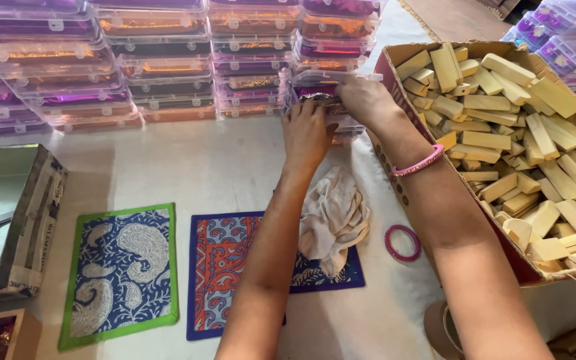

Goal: The person cleans rectangular blocks with a cloth and then wraps them in colored foil at a workstation.

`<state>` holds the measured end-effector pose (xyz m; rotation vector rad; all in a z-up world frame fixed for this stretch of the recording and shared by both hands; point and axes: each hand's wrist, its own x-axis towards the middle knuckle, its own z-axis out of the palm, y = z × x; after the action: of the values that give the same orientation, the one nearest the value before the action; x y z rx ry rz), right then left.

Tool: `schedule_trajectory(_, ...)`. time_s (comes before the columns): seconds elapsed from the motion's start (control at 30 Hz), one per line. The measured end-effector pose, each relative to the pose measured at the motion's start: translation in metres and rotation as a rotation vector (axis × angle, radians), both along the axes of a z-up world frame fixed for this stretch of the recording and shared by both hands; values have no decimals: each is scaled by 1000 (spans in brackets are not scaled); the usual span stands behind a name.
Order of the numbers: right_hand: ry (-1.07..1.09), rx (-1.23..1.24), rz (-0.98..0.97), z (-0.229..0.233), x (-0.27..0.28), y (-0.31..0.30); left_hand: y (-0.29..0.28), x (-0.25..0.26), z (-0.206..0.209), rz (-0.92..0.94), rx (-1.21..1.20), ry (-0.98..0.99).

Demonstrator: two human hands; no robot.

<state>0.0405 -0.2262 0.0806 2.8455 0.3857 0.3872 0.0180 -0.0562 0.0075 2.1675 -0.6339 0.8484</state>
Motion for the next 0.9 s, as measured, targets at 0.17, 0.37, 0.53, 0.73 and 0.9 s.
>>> schedule_trajectory(0.17,-71,-62,50,-7,-17,3,-1,0,1,9,41,29)
schedule_trajectory(0.37,-72,-124,89,-13,-14,0,0,1,1,-1,55,53)
schedule_trajectory(0.53,64,122,147,-19,14,-27,-3,6,-7,-18,61,49)
schedule_trajectory(0.73,197,260,102,-32,29,-33,-10,8,-22,-18,108,63)
schedule_trajectory(0.9,201,431,14,-45,38,-33,-17,16,-31,95,108,-140)
